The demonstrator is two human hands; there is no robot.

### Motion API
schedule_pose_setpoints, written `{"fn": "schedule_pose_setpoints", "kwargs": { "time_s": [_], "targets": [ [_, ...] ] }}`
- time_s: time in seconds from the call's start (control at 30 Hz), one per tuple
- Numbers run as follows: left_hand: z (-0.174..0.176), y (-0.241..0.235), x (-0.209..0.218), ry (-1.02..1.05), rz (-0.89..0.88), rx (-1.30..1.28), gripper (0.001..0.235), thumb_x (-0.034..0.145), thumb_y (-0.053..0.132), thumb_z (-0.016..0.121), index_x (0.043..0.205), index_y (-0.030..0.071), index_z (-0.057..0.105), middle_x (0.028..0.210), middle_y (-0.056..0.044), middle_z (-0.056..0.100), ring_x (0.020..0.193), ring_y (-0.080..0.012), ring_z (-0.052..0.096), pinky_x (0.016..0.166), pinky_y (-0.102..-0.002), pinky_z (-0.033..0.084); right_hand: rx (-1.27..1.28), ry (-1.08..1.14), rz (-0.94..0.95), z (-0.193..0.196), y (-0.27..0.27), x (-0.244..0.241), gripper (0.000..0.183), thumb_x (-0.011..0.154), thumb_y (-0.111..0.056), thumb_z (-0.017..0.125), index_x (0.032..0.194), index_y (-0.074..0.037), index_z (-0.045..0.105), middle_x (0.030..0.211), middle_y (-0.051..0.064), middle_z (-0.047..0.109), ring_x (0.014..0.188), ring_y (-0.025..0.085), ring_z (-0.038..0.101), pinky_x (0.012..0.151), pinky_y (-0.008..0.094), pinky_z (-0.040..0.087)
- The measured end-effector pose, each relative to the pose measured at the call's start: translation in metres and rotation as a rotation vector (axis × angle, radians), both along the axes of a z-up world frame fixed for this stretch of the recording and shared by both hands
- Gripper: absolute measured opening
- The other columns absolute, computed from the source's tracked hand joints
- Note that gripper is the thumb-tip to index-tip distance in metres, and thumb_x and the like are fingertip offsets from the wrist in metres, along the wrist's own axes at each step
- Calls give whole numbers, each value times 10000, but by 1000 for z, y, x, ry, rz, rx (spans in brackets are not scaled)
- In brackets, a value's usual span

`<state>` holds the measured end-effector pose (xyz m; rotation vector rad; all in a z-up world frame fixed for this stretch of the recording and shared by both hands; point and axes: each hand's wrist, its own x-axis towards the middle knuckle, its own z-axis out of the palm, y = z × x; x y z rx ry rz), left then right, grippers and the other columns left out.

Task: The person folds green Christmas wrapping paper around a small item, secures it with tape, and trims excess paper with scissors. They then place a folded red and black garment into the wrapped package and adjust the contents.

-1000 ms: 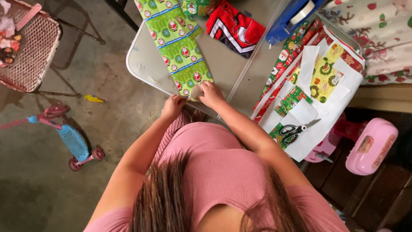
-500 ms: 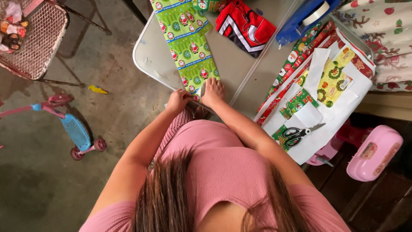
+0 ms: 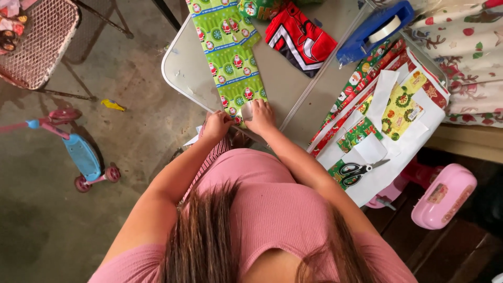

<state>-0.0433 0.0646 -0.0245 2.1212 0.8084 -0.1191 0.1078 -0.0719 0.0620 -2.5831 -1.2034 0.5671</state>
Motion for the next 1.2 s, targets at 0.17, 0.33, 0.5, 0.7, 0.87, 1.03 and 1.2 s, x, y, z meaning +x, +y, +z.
{"fn": "schedule_pose_setpoints", "kwargs": {
  "time_s": [0.17, 0.33, 0.5, 0.7, 0.87, 1.03, 1.2],
  "targets": [
    [21, -3, 0, -30, 19, -33, 233, 812, 346, 837, 928, 169, 738, 886, -96, 640, 919, -364, 704, 827, -483, 597, 214, 69, 48, -39, -17, 21, 373, 658, -246, 861, 856, -158, 558, 934, 65, 543, 931, 381, 633, 849, 462, 520],
    [26, -3, 5, 49, 13, -49, 253, 823, 373, 829, 929, 171, 722, 937, -77, 644, 968, -343, 706, 849, -461, 597, 350, 175, 31, -37, -20, 25, 349, 719, -349, 876, 801, -186, 579, 868, 71, 573, 828, 404, 657, 805, 465, 535],
    [23, -2, 10, 167, -14, -44, 264, 808, 434, 833, 901, 221, 709, 969, -32, 641, 1000, -303, 710, 863, -440, 603, 307, 91, 65, -54, -22, 25, 409, 638, -336, 927, 809, -218, 575, 938, 44, 564, 871, 380, 669, 815, 460, 532],
    [45, 1, 21, 290, -38, -47, 265, 785, 445, 827, 848, 210, 722, 960, -39, 667, 1029, -298, 719, 877, -443, 597, 252, 138, 51, -60, -22, 28, 391, 662, -380, 919, 812, -240, 586, 958, 28, 563, 931, 366, 675, 855, 449, 530],
    [50, 2, 26, 336, -41, -55, 244, 785, 445, 821, 816, 218, 734, 918, -45, 704, 1009, -297, 733, 850, -444, 604, 227, 135, 35, -55, -20, 26, 396, 672, -368, 921, 817, -221, 584, 975, 50, 567, 935, 386, 664, 867, 468, 519],
    [40, 3, 28, 367, -38, -64, 225, 770, 447, 818, 793, 235, 744, 881, -48, 738, 983, -289, 746, 819, -426, 610, 193, 138, 5, -51, -17, 22, 410, 687, -410, 911, 821, -207, 582, 964, 52, 563, 938, 389, 655, 880, 473, 512],
    [59, 9, 38, 454, -117, -29, 247, 785, 445, 827, 889, 225, 785, 943, -80, 771, 1034, -303, 748, 878, -444, 610, 188, 131, -4, -44, -14, 21, 412, 694, -416, 911, 819, -194, 586, 955, 71, 562, 938, 405, 654, 876, 478, 516]
  ]
}}
